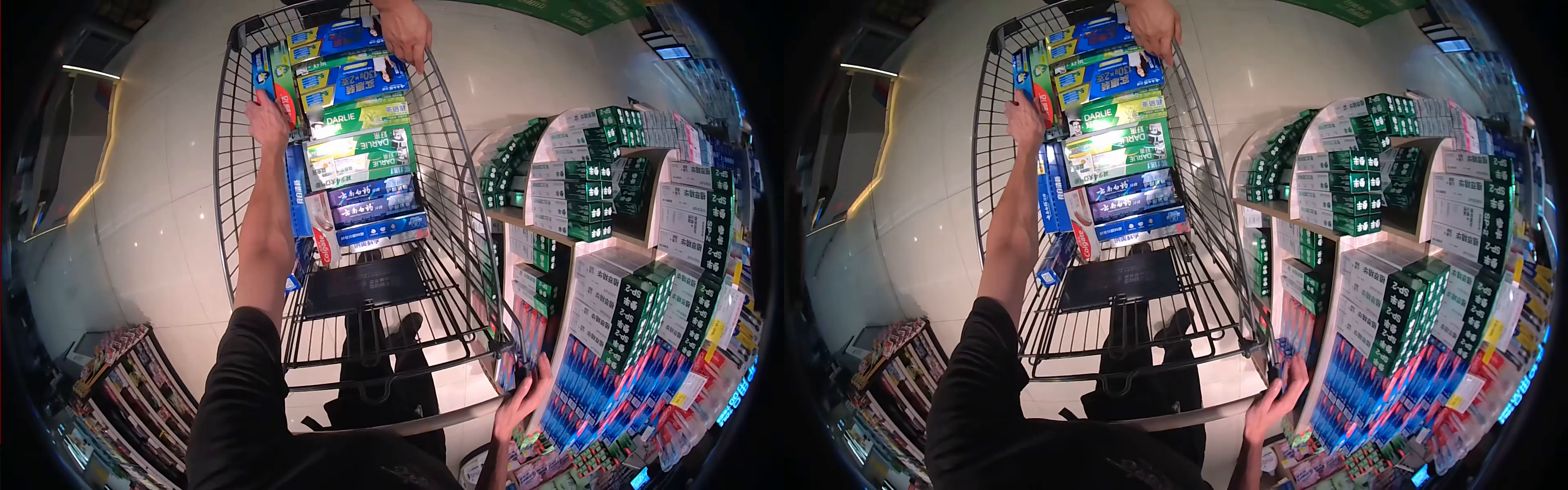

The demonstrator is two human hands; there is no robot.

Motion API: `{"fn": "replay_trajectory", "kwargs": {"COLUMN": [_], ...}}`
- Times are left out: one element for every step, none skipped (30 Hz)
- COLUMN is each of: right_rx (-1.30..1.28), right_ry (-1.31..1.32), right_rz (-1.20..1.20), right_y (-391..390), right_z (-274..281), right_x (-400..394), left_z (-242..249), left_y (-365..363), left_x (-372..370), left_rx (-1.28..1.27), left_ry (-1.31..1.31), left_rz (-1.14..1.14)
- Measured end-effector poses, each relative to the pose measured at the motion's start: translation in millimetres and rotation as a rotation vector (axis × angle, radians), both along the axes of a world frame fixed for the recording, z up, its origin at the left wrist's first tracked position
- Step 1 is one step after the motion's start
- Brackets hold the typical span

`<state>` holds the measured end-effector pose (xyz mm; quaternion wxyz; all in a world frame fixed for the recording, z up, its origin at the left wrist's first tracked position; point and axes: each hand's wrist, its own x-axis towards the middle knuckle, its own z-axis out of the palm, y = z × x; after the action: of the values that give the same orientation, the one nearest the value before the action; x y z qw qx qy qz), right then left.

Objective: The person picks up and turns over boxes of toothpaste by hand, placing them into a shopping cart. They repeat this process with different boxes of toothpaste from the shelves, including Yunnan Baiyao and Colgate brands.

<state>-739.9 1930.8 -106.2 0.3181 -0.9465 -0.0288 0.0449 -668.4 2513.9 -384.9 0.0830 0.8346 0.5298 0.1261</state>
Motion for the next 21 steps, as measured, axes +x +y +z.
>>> {"fn": "replay_trajectory", "kwargs": {"right_rx": [-0.017,-0.033,-0.031,-0.057,-0.083,-0.086,-0.028,0.032,0.034,0.01,-0.02,-0.004,-0.039,-0.015,0.009,0.06,0.11,0.154,0.198,0.304,0.421], "right_ry": [-0.015,-0.034,-0.038,-0.046,-0.053,-0.059,-0.066,-0.071,-0.074,-0.074,-0.081,-0.078,-0.096,-0.104,-0.111,-0.088,-0.064,-0.079,-0.092,-0.048,-0.012], "right_rz": [0.014,0.03,0.028,0.036,0.041,0.032,0.02,0.01,0.008,0.029,0.038,0.005,0.017,0.017,0.017,-0.01,-0.045,-0.02,0.0,-0.046,-0.072], "right_y": [-0.9,-0.9,-1.7,-3.1,-4.0,-2.9,0.2,2.3,2.1,1.1,-0.9,4.6,-4.3,-4.8,-3.6,-2.6,-2.9,-3.3,-5.3,-6.6,-8.7], "right_z": [-0.6,-2.0,-2.4,-2.6,-3.2,-4.3,-5.8,-7.1,-8.5,-9.4,-7.1,-4.5,-11.3,-12.8,-13.1,-14.5,-15.8,-17.8,-18.8,-18.9,-19.0], "right_x": [0.5,2.1,3.0,3.1,2.3,1.8,2.5,3.8,5.8,6.5,6.2,6.0,6.0,6.4,6.7,7.3,6.4,9.6,7.6,4.8,2.3], "left_z": [-4.2,-9.8,-11.9,-15.0,-18.3,-10.4,-3.4,-0.1,-8.8,-28.8,-45.6,-58.1,-70.4,-67.0,-54.0,-41.3,-21.5,4.1,46.8,96.1,130.2], "left_y": [3.0,8.5,10.9,12.0,13.3,9.7,6.0,1.0,2.9,9.7,16.1,27.6,35.9,41.6,38.0,30.0,13.9,-3.2,-32.5,-71.2,-104.6], "left_x": [-1.8,-4.6,-7.7,-6.5,-4.1,-3.2,-4.7,-3.6,-7.9,-14.7,-17.7,-22.6,-23.8,-28.0,-30.9,-35.5,-37.0,-35.9,-38.2,-43.9,-57.5], "left_rx": [-0.005,-0.001,-0.015,-0.031,-0.032,-0.055,-0.077,-0.069,-0.067,0.051,0.165,0.01,-0.014,-0.128,-0.084,-0.037,0.017,0.073,0.013,-0.042,-0.103], "left_ry": [-0.025,-0.028,-0.052,-0.077,-0.084,-0.082,-0.077,-0.039,-0.042,0.019,0.07,0.123,0.022,-0.039,0.022,0.086,0.046,-0.003,-0.078,-0.154,-0.154], "left_rz": [0.0,-0.002,-0.02,-0.04,-0.05,-0.043,-0.029,-0.049,-0.05,-0.13,-0.219,-0.224,-0.246,-0.277,-0.319,-0.362,-0.464,-0.575,-0.676,-0.767,-0.832]}}
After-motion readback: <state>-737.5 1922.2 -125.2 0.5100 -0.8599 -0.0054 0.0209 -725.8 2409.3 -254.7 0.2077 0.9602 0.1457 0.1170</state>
